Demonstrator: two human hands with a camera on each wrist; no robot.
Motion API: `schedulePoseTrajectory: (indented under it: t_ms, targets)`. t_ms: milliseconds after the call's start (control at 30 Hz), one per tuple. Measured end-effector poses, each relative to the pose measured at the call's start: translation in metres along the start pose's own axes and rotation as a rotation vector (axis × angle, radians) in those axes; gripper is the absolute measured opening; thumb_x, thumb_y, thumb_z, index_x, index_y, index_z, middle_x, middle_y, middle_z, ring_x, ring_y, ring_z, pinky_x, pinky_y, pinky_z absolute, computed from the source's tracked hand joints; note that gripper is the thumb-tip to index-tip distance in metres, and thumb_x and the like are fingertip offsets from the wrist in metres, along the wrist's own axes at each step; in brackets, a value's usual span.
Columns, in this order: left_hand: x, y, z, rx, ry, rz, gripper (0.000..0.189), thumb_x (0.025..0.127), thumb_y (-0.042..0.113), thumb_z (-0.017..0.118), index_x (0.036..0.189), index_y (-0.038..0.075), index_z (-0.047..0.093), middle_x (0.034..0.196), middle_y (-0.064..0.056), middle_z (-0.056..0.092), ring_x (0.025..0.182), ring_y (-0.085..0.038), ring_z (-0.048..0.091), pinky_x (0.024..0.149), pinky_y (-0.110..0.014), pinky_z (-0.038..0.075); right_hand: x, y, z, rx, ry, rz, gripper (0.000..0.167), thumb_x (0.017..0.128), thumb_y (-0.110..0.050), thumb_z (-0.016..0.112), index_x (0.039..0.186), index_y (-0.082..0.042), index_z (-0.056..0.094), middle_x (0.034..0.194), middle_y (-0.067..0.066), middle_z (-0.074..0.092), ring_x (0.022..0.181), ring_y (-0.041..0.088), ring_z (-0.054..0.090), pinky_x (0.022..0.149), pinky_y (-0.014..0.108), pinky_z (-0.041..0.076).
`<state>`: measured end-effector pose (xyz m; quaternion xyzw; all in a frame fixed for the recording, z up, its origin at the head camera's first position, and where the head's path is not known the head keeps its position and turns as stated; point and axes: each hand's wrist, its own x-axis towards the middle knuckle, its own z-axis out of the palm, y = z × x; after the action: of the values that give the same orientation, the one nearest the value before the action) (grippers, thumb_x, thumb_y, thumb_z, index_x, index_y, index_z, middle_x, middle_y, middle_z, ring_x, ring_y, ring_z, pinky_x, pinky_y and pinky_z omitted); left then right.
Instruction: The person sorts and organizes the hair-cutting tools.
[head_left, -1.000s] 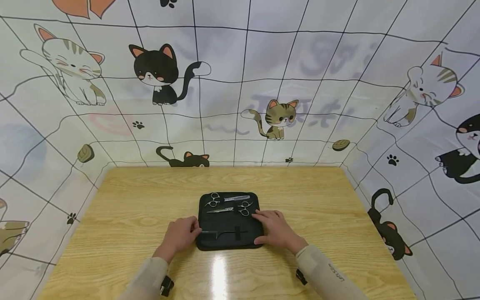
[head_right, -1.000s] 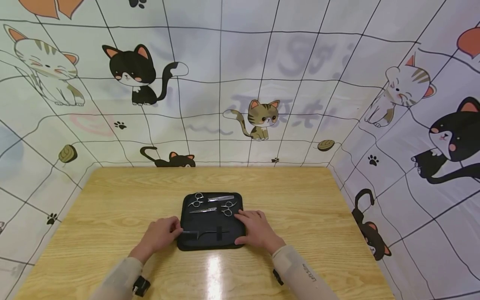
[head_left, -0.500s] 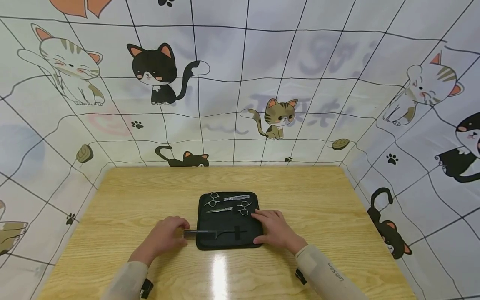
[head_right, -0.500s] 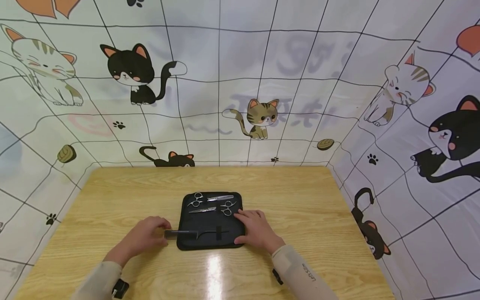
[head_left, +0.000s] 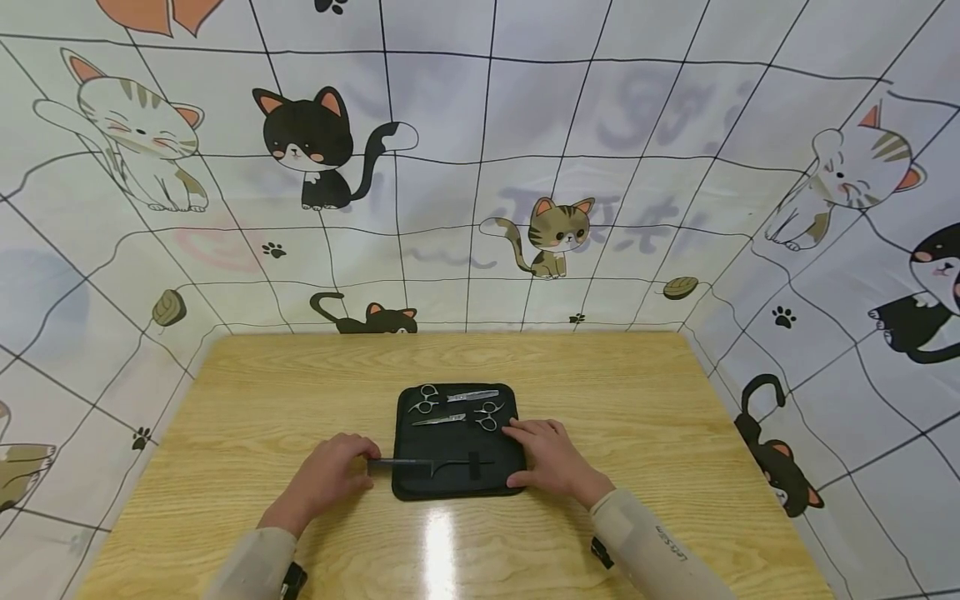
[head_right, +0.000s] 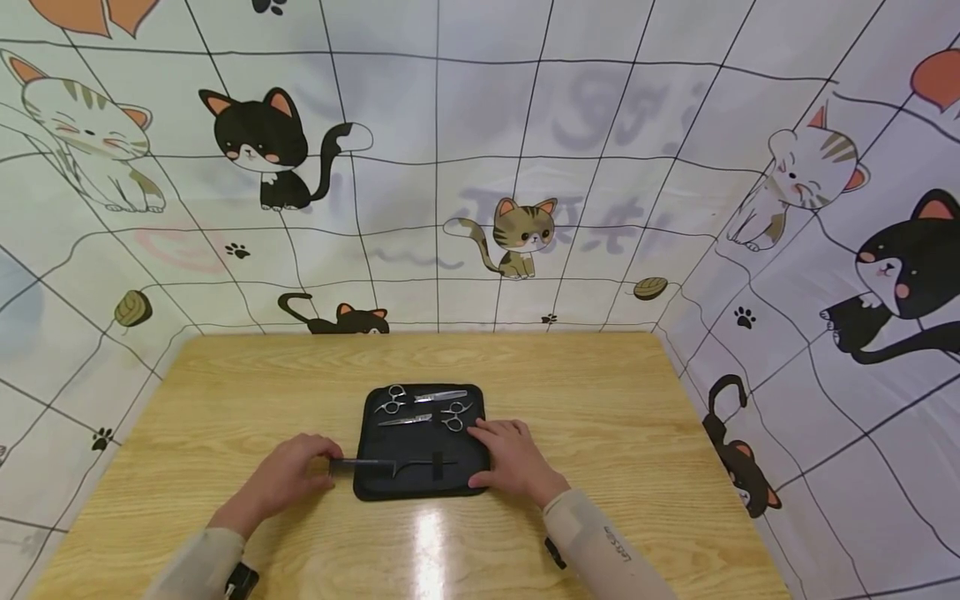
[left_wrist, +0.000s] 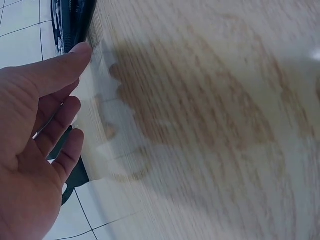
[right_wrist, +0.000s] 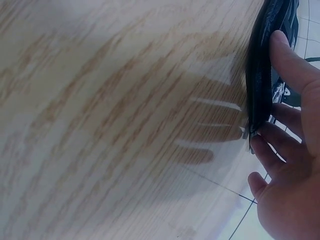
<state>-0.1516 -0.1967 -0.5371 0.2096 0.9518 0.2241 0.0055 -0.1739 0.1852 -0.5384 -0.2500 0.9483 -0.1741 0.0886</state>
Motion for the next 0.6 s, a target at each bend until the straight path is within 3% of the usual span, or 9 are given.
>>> schedulePoseTrajectory:
  t_ms: [300,600]
  targets:
    - [0.0035,0.0036,0.0034,-0.001,-0.01,-0.028,0.03,0.071,0.017,0.086,0.097,0.019,0.073,0.099,0.007,0.072,0.095,-0.014,0.064,0.088,-0.04,0.053,-0.0012,0.0004,0.0011,-0.005,0.008,-0.003,0.081,0.076,-0.052,0.077,0.142,-0.014,0.05,0.149,0.008,0.048,0.135,0.029,0.045,0.11,0.056,0.028]
    - [0.0059,0.0059,0.0068,0.001,0.02,0.045,0.03,0.072,0.018,0.085,0.099,0.016,0.073,0.099,0.005,0.073,0.096,-0.018,0.065,0.087,-0.042,0.053,-0.0013,0.0,0.0014,-0.016,0.017,-0.011,0.081,0.076,-0.053,0.076,0.143,-0.015,0.05,0.149,0.008,0.048,0.135,0.028,0.045,0.11,0.054,0.029]
